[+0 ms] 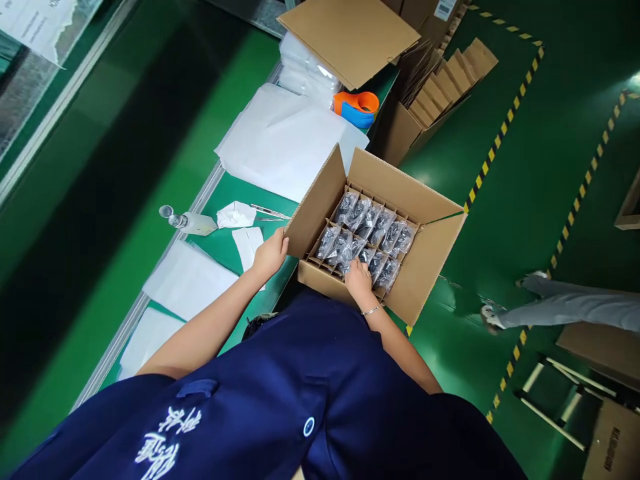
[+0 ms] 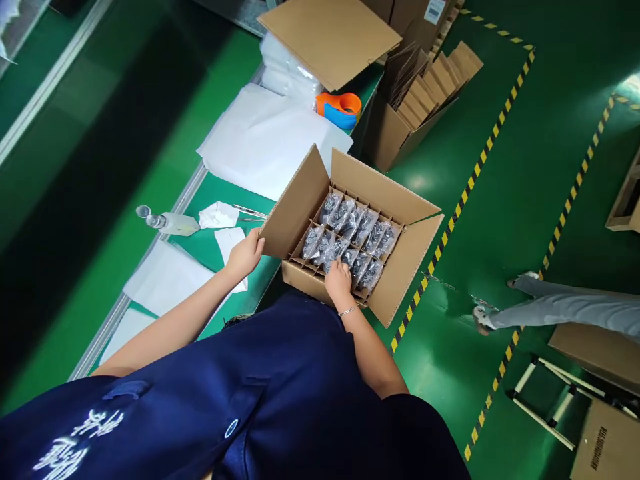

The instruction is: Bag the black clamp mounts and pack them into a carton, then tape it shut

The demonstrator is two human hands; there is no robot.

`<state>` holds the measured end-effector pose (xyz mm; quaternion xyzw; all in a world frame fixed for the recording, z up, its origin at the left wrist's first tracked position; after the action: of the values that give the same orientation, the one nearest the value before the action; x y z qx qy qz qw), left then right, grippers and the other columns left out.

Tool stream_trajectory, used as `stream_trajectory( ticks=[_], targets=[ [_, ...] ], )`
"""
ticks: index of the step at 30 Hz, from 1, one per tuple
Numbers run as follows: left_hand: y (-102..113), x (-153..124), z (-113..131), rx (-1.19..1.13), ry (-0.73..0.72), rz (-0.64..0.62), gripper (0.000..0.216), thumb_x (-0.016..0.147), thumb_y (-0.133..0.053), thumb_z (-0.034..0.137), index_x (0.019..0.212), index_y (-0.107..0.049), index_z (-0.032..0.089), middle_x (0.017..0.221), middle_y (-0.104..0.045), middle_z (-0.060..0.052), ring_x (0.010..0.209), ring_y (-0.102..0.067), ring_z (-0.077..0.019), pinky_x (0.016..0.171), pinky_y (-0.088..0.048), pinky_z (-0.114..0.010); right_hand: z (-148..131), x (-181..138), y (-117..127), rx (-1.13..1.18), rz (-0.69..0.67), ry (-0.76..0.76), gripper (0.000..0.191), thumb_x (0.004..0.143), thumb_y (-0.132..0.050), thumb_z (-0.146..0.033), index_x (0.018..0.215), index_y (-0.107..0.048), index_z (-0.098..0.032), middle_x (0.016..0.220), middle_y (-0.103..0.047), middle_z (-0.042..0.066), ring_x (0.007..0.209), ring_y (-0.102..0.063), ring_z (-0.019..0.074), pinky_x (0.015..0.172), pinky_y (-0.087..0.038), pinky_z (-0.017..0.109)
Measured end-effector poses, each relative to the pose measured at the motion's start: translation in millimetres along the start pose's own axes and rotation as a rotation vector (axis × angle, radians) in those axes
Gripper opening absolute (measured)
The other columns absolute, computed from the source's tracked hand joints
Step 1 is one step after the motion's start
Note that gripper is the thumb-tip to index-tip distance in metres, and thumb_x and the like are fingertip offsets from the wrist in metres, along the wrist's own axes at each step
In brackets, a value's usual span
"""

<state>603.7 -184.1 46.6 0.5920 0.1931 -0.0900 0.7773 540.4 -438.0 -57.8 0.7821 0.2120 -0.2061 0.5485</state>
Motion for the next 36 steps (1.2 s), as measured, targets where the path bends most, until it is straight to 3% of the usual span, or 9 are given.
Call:
stream_trajectory(
  ticks=[4,9,14,19,24,29,32,36],
  targets=[
    [-1.2,0.8,-0.7,-0.004,0.002,-0.024,0.042,0.099,-0.027,0.032,0.134,-0.043,0.014,0.111,-0.069,-0.014,0.097,-0.067,-0.0319,0.074,-0.05,-0.036,-17.0,8.9,-4.3,-0.018,-0.032,0.053,0.04,0.085,-0.045,-0.012,0.123,-0.056,-0.015,0.152,-0.044,0.01,0.125,-0.046,0.0255,0.101,-0.043,0.035],
    [-0.1,0.8,0.6,-0.011,-0.011,-0.045,0.04,0.1,-0.027,0.03,0.133,-0.042,0.014,0.111,-0.069,-0.013,0.099,-0.067,-0.0304,0.076,-0.049,-0.034,-28.0,8.7,4.0,-0.049,-0.03,0.066,0.039,0.087,-0.043,-0.012,0.124,-0.056,-0.01,0.139,-0.056,0.016,0.118,-0.051,0.0281,0.097,-0.045,0.038],
    [0.1,2.2,1.4,-0.021,-0.021,-0.067,0.038,0.101,-0.027,0.029,0.13,-0.044,0.012,0.108,-0.069,-0.014,0.098,-0.067,-0.0296,0.075,-0.049,-0.033,-48.1,15.9,14.4,-0.078,-0.006,0.132,0.037,0.09,-0.04,-0.014,0.124,-0.056,-0.013,0.15,-0.045,0.013,0.126,-0.045,0.0258,0.102,-0.04,0.036],
    [-0.3,3.7,-0.5,-0.041,-0.029,-0.081,0.038,0.101,-0.028,0.029,0.131,-0.043,0.015,0.11,-0.069,-0.012,0.099,-0.067,-0.0289,0.076,-0.05,-0.034,-63.3,29.9,8.7,-0.103,-0.042,0.15,0.034,0.088,-0.042,-0.012,0.118,-0.06,-0.01,0.135,-0.059,0.017,0.117,-0.053,0.0277,0.096,-0.044,0.038],
    [-0.9,4.5,-0.9,-0.061,-0.037,-0.094,0.038,0.101,-0.03,0.028,0.134,-0.043,0.016,0.117,-0.068,-0.012,0.105,-0.066,-0.0281,0.08,-0.05,-0.034,-88.1,44.5,5.7,-0.083,-0.026,0.227,0.038,0.09,-0.042,-0.014,0.125,-0.055,-0.012,0.15,-0.046,0.013,0.126,-0.046,0.026,0.1,-0.041,0.036],
    [1.6,5.7,-1.6,-0.071,-0.044,-0.114,0.039,0.101,-0.029,0.026,0.136,-0.041,0.015,0.118,-0.067,-0.013,0.107,-0.065,-0.0285,0.081,-0.05,-0.035,-99.8,45.6,-1.3,-0.034,-0.04,0.271,0.034,0.082,-0.053,-0.009,0.114,-0.061,-0.013,0.14,-0.057,0.014,0.114,-0.055,0.0252,0.093,-0.045,0.034],
    [2.8,7.8,-3.8,-0.074,-0.046,-0.134,0.04,0.101,-0.028,0.027,0.137,-0.041,0.014,0.115,-0.068,-0.013,0.102,-0.066,-0.0291,0.08,-0.05,-0.036,-84.9,37.7,27.1,0.022,0.036,0.281,0.03,0.084,-0.052,-0.012,0.113,-0.061,-0.015,0.125,-0.066,0.011,0.105,-0.059,0.0222,0.09,-0.046,0.032],
    [0.8,7.0,-1.5,-0.083,-0.075,-0.164,0.04,0.102,-0.028,0.027,0.137,-0.042,0.014,0.115,-0.067,-0.013,0.1,-0.067,-0.0277,0.079,-0.05,-0.034,-47.7,51.0,118.6,0.074,0.246,0.211,0.03,0.093,-0.04,-0.022,0.114,-0.059,-0.011,0.107,-0.07,0.015,0.099,-0.062,0.0244,0.086,-0.049,0.036]
  ],
)
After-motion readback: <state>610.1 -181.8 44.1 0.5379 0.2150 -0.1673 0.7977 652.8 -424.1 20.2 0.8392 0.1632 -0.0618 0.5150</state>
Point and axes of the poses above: each hand's wrist, its own x-axis towards the middle knuckle, its own y-axis out of the back of the hand, z = x × y, the point moved 8 cm from there along x, towards the middle knuckle
